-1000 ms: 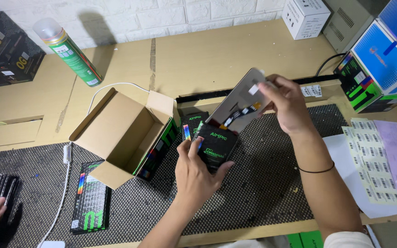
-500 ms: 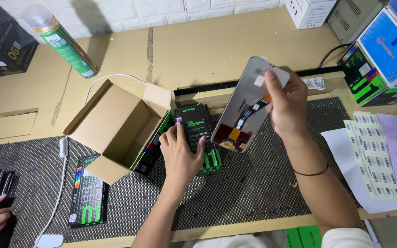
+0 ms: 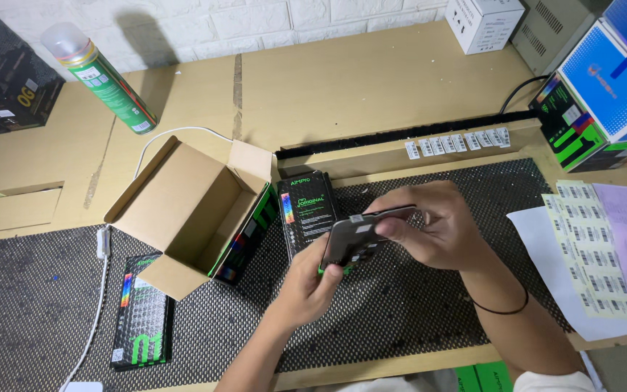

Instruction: The person holds a mobile phone screen component and a new screen protector, turning them over and aligning them at a workbench.

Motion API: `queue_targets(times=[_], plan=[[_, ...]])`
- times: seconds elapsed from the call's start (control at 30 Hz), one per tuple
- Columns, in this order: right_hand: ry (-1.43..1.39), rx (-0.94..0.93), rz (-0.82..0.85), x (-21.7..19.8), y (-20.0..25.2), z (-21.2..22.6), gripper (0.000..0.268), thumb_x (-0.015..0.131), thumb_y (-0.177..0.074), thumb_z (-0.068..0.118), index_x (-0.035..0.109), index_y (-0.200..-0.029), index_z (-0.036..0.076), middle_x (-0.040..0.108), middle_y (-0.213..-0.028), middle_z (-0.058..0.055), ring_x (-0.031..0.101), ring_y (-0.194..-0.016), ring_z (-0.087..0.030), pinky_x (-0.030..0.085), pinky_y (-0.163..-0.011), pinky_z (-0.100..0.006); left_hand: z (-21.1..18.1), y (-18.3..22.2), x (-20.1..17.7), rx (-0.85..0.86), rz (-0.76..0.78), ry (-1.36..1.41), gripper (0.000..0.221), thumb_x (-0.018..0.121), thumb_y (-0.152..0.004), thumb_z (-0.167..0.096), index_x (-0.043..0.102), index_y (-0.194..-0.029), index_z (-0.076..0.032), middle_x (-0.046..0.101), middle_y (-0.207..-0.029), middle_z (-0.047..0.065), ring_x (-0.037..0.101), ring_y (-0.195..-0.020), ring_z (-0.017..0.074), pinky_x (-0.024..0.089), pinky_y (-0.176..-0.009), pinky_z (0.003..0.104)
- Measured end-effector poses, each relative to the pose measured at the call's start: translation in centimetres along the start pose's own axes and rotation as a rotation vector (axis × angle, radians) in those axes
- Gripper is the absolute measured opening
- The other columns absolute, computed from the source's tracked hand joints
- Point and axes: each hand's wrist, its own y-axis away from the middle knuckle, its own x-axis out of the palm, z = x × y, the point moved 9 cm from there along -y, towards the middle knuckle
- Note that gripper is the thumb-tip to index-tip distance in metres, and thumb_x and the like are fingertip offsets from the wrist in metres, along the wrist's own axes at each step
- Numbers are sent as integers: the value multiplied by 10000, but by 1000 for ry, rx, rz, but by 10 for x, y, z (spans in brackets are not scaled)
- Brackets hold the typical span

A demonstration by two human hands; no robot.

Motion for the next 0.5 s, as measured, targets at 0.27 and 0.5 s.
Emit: queue_targets(times=[0.27, 0.5], plan=[[-41, 84, -109, -19, 13, -11, 278, 680, -920, 331, 722, -968, 61, 695, -722, -20, 542, -519, -87, 407, -496, -224, -2, -2, 16, -229, 165, 382, 334, 516, -1066, -195, 490, -1359, -37, 616, -1155, 119, 693, -916, 210, 597, -820, 327], [-508, 133, -5, 4, 3, -40, 235, 722, -973, 252, 621, -1137, 118, 676, -1070, -17, 654, -936, -169, 645, -753, -258, 9, 11, 27, -322, 134, 750, 528, 533, -1047, -76, 298, -1513, 6, 532, -1356, 202, 618, -1202, 318, 635, -979, 427]])
